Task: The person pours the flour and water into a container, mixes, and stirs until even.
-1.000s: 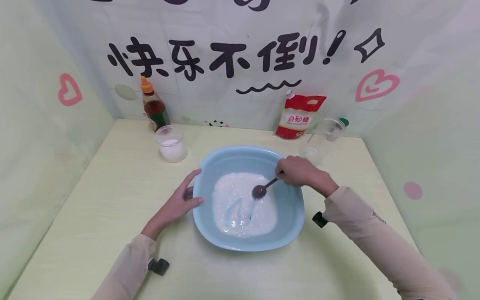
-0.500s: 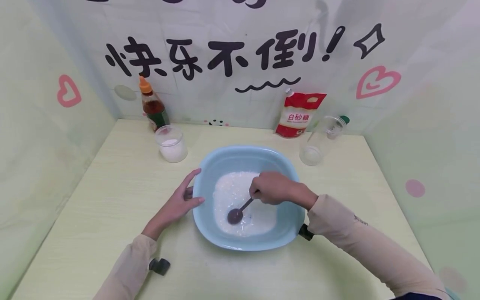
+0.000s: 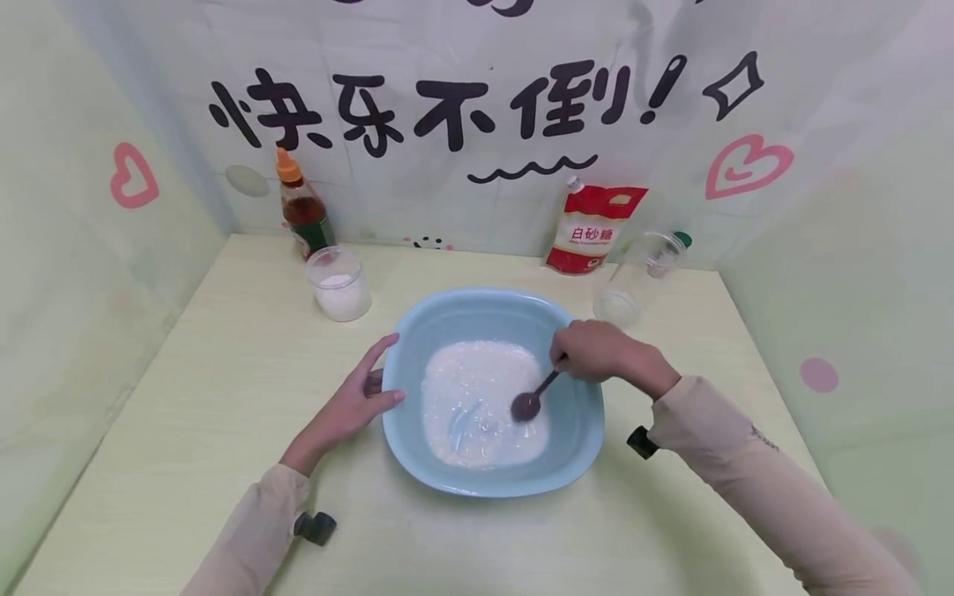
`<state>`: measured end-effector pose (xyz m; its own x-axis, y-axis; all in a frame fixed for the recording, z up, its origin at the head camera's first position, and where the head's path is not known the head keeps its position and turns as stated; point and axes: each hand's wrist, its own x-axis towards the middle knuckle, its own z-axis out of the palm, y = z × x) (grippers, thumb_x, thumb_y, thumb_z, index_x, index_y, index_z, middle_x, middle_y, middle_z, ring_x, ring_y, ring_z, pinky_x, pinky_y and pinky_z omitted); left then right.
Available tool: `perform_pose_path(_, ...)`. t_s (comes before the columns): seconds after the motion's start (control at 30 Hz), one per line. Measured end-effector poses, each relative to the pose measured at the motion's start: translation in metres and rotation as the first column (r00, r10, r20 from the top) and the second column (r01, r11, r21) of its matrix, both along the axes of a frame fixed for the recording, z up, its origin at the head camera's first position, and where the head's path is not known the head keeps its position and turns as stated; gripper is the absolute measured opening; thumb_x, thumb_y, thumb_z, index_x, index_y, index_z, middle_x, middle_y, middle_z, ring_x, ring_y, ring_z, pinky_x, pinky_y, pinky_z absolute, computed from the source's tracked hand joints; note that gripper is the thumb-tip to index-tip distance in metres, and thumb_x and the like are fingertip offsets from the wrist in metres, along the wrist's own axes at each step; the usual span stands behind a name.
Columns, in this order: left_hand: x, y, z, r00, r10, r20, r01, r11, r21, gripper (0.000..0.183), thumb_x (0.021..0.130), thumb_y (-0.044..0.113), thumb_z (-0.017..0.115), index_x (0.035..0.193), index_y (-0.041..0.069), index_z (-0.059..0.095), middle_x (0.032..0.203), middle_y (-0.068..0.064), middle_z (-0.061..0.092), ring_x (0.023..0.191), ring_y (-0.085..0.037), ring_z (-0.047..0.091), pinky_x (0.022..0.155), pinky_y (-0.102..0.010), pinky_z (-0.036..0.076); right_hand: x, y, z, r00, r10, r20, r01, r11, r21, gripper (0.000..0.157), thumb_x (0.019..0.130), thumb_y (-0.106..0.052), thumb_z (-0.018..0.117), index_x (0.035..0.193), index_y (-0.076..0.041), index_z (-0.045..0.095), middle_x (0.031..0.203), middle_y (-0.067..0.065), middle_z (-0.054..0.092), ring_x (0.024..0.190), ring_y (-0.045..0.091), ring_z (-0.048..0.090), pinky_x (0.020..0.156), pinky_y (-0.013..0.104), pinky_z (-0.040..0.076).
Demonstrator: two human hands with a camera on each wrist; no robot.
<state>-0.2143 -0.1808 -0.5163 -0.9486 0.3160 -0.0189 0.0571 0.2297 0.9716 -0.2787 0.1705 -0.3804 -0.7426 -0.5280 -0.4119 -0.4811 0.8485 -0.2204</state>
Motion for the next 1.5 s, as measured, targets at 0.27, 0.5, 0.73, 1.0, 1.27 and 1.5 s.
perform_pose_path(0.27,-0.001,0.001,0.001,1.0,-0.005,0.008,0.005,1.0,-0.004,0.08,0.095,0.014,0.065,0.159,0.029,0.019,0.142,-0.038,0.048,0.123,-0.053,0.057,0.089,-0.05,0.058,-0.009,-0.017,-0.007,0.995,0.052,-0.084,-0.059,0.995,-0.077,0.011,0.092,-0.009,0.068,0.091,-0.013,0.078,0.078,0.002,0.068,0.07,0.019,0.055,0.066,0.028,0.048)
perform_pose_path(0.5,-0.002,0.001,0.0,1.0,-0.009,0.003,0.009,1.0,0.006,0.08,0.095,0.014,0.065,0.159,0.029,0.019,0.14,-0.038,0.049,0.122,-0.052,0.058,0.088,-0.049,0.059,0.007,-0.05,-0.016,0.978,0.196,-0.069,-0.203,0.973,-0.109,0.014,0.093,-0.01,0.067,0.097,-0.016,0.08,0.083,-0.003,0.072,0.073,0.014,0.056,0.07,0.026,0.047)
perform_pose_path(0.73,-0.003,0.002,-0.001,1.0,0.004,0.003,-0.004,1.0,0.001,0.079,0.095,0.014,0.065,0.159,0.03,0.02,0.14,-0.038,0.049,0.121,-0.052,0.058,0.088,-0.049,0.059,0.024,-0.05,-0.016,0.975,0.196,0.109,-0.185,0.977,-0.101,0.015,0.094,-0.009,0.067,0.096,-0.016,0.08,0.087,-0.001,0.073,0.076,0.014,0.055,0.07,0.025,0.047)
perform_pose_path(1.0,-0.002,0.0,0.0,1.0,0.002,0.012,-0.002,1.0,-0.015,0.08,0.095,0.015,0.066,0.159,0.029,0.02,0.139,-0.038,0.05,0.121,-0.051,0.059,0.089,-0.05,0.058,0.003,-0.006,-0.002,0.998,0.061,0.03,-0.062,0.996,0.061,0.016,0.093,-0.007,0.064,0.081,-0.013,0.073,0.072,0.0,0.057,0.069,0.016,0.051,0.063,0.025,0.044)
perform_pose_path(1.27,-0.002,-0.002,0.001,1.0,0.001,0.012,-0.001,1.0,0.002,0.08,0.095,0.013,0.065,0.159,0.028,0.02,0.139,-0.039,0.05,0.12,-0.052,0.06,0.087,-0.05,0.059,-0.026,-0.008,-0.006,0.979,-0.07,-0.192,0.059,0.996,-0.063,0.011,0.091,-0.011,0.067,0.097,-0.009,0.076,0.074,0.005,0.064,0.066,0.022,0.054,0.064,0.029,0.047)
perform_pose_path(1.5,-0.003,0.0,-0.002,1.0,-0.01,-0.005,0.01,1.0,0.017,0.08,0.095,0.013,0.065,0.159,0.028,0.02,0.139,-0.039,0.05,0.12,-0.052,0.059,0.087,-0.049,0.059,-0.012,-0.052,-0.021,0.992,0.075,-0.099,-0.087,0.989,-0.118,0.015,0.095,-0.011,0.065,0.1,-0.014,0.079,0.084,0.0,0.07,0.073,0.017,0.057,0.068,0.027,0.047)
